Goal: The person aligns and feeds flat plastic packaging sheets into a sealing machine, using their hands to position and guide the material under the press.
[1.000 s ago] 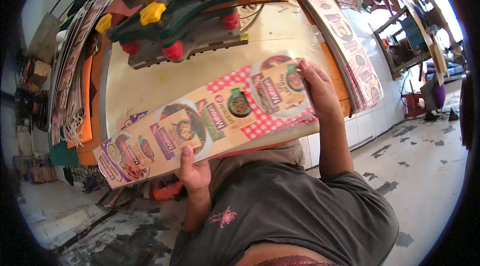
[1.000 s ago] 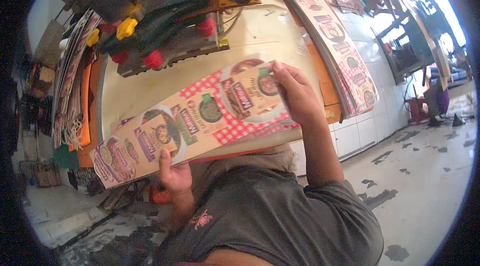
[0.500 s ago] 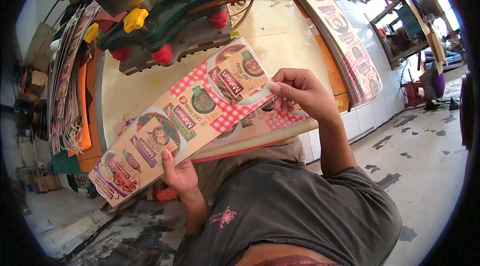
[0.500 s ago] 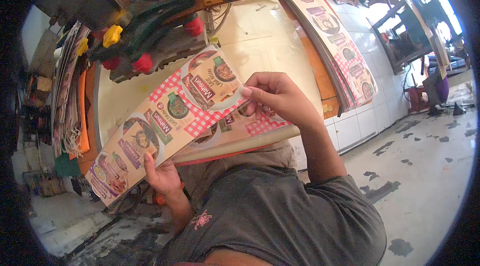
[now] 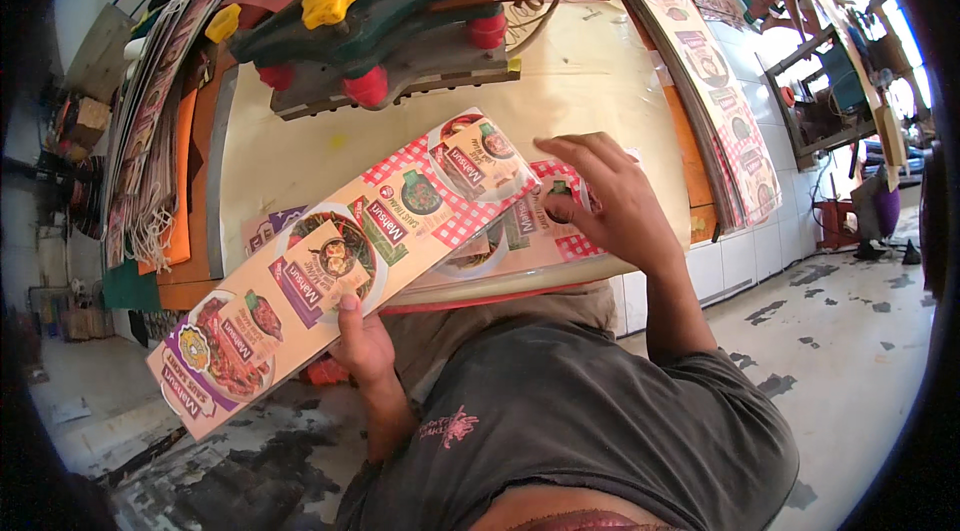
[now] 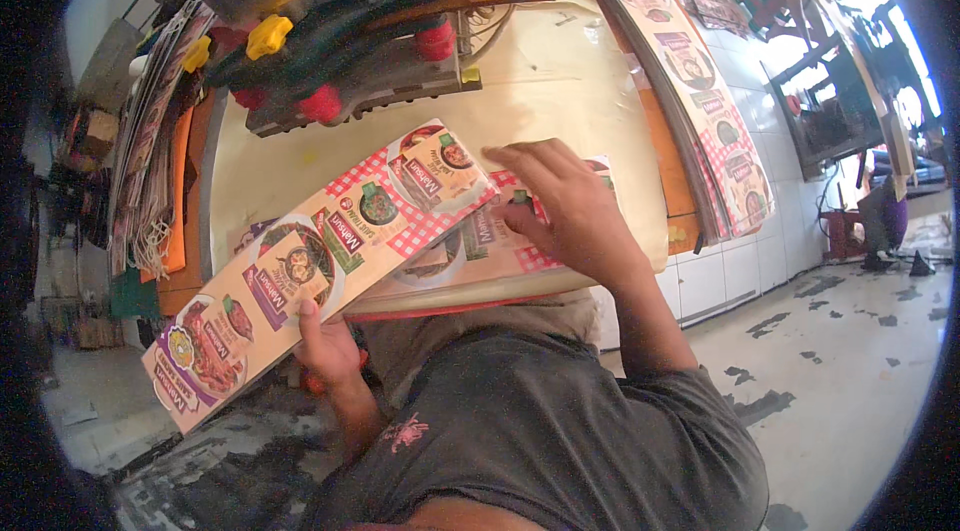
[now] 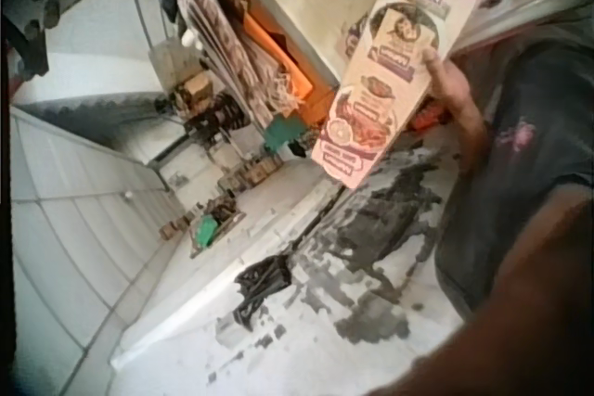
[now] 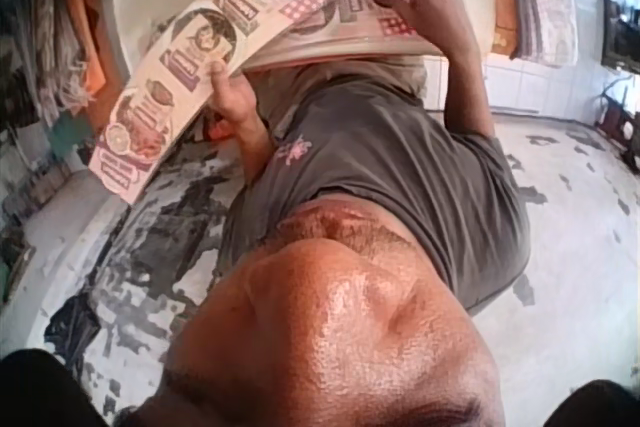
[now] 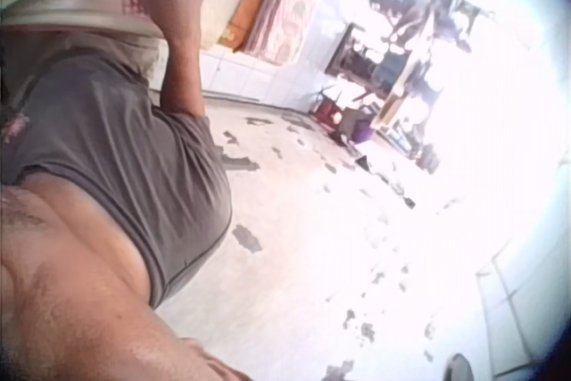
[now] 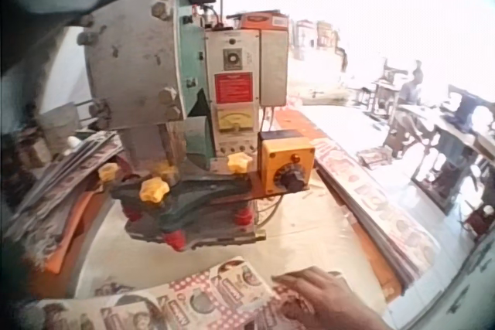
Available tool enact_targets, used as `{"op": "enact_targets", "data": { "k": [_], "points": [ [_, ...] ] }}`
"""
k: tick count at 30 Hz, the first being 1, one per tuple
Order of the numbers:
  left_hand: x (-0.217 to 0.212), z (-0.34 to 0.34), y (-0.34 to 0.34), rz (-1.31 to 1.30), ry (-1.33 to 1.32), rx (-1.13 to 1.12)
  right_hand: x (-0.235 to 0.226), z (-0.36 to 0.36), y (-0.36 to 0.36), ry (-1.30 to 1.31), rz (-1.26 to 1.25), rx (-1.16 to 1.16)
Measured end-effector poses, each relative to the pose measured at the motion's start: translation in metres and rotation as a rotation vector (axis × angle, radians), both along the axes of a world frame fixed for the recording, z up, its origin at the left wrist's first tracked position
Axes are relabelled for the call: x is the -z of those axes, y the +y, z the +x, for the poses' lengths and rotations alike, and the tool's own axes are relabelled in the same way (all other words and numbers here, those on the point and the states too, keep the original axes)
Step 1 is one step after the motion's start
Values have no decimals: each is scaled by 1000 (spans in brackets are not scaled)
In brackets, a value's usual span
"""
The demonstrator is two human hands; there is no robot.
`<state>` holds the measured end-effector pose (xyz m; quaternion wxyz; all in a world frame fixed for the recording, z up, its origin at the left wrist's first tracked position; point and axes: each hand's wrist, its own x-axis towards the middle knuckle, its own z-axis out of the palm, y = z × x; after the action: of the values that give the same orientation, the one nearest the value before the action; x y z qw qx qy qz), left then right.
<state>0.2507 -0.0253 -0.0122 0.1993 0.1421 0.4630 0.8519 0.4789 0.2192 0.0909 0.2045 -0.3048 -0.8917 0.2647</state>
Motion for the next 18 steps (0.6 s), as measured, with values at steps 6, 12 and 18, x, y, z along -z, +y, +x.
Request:
{"op": "enact_targets", "data": {
  "k": [6,12,18],
  "points": [
    [17,16,-13,-37,110,-30,12,-38,-33,62,292,-405],
    [-34,38,-32,-331,180,26,33,-70,-55,139,352,-286],
    [-6,3,-44,-268,587,25,27,-81,-57,224,380,-237]
  ]
}}
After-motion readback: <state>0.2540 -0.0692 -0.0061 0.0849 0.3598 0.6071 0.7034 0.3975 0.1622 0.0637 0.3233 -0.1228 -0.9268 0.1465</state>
